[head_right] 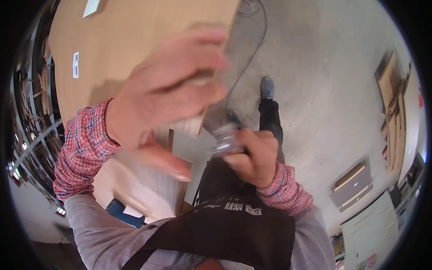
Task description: The person uses a utility knife and a wrench to trim and smooth the edges of a rectangular cutout in a wooden board. They repeatedly scrape the edges and corners, then test the fit of a metal bracket into the cutout.
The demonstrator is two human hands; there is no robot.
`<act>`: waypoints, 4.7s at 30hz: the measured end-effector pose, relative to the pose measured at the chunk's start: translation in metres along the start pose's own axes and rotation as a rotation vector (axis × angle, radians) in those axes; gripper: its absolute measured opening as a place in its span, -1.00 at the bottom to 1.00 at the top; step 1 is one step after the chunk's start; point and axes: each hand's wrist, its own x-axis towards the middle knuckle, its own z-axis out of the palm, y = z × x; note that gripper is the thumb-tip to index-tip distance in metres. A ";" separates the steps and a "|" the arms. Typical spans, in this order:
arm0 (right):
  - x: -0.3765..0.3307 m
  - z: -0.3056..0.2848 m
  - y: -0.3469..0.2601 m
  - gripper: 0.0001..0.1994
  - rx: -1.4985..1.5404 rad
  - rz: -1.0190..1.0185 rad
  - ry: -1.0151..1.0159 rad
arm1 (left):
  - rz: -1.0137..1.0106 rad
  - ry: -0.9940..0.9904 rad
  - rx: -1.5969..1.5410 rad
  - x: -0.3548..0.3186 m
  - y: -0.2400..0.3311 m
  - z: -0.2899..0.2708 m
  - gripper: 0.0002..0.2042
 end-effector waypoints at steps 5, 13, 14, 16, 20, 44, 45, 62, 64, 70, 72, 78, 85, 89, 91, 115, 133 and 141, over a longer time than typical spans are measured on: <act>-0.015 0.002 0.000 -0.61 0.400 0.188 -0.109 | -0.300 0.112 0.048 -0.057 0.000 -0.028 0.21; 0.023 0.049 0.017 -0.70 0.109 -0.094 -0.400 | -0.275 -0.119 0.315 -0.046 0.037 -0.018 0.02; 0.026 0.056 0.012 -0.69 0.140 -0.074 -0.352 | -0.270 -0.132 0.321 -0.045 0.037 -0.016 0.00; 0.032 0.062 0.004 -0.63 0.178 -0.050 -0.300 | -0.282 -0.127 0.288 -0.040 0.033 -0.016 -0.06; 0.027 0.060 0.000 -0.51 0.198 -0.032 -0.359 | -0.153 -0.190 0.249 -0.018 0.018 -0.018 -0.22; -0.004 0.039 -0.004 -0.24 0.480 0.366 -0.295 | 0.066 0.491 -0.365 -0.033 -0.043 0.014 -0.47; -0.004 0.041 0.004 -0.28 0.504 0.355 -0.330 | 0.060 0.505 -0.324 -0.031 -0.041 0.011 -0.50; -0.042 0.078 0.042 -0.52 0.158 0.347 -0.129 | 0.175 0.531 -0.070 -0.018 -0.044 0.011 -0.44; -0.045 0.088 0.048 -0.53 0.354 0.423 -0.038 | 0.193 0.541 -0.076 -0.017 -0.043 0.017 -0.41; -0.014 0.080 0.022 -0.54 0.196 0.246 0.014 | 0.216 0.547 -0.093 -0.013 -0.045 0.021 -0.34; -0.007 0.076 0.017 -0.54 0.088 0.223 -0.032 | 0.187 0.540 -0.095 -0.019 -0.043 0.019 -0.31; 0.002 0.093 0.006 -0.56 0.156 0.247 0.116 | 0.148 0.504 -0.098 -0.023 -0.040 0.012 -0.24; 0.027 0.054 0.000 -0.58 -0.337 0.100 -0.323 | -0.138 0.301 -0.010 -0.039 0.010 -0.003 -0.15; 0.043 0.061 -0.011 -0.49 -0.225 -0.060 -0.238 | -0.326 0.111 0.251 -0.054 0.044 -0.003 -0.24; 0.037 0.068 -0.011 -0.48 -0.114 -0.036 -0.161 | -0.324 0.106 0.216 -0.060 0.041 -0.001 -0.30; 0.017 0.064 -0.037 -0.74 0.056 0.280 -0.169 | -0.514 0.034 0.417 -0.056 0.046 0.008 -0.32; 0.026 0.038 -0.024 -0.60 0.387 0.413 -0.500 | -0.266 0.178 0.243 -0.070 0.017 -0.009 -0.24; 0.019 0.051 -0.008 -0.64 0.099 0.138 -0.255 | 0.103 -0.089 0.937 -0.072 0.000 -0.012 -0.43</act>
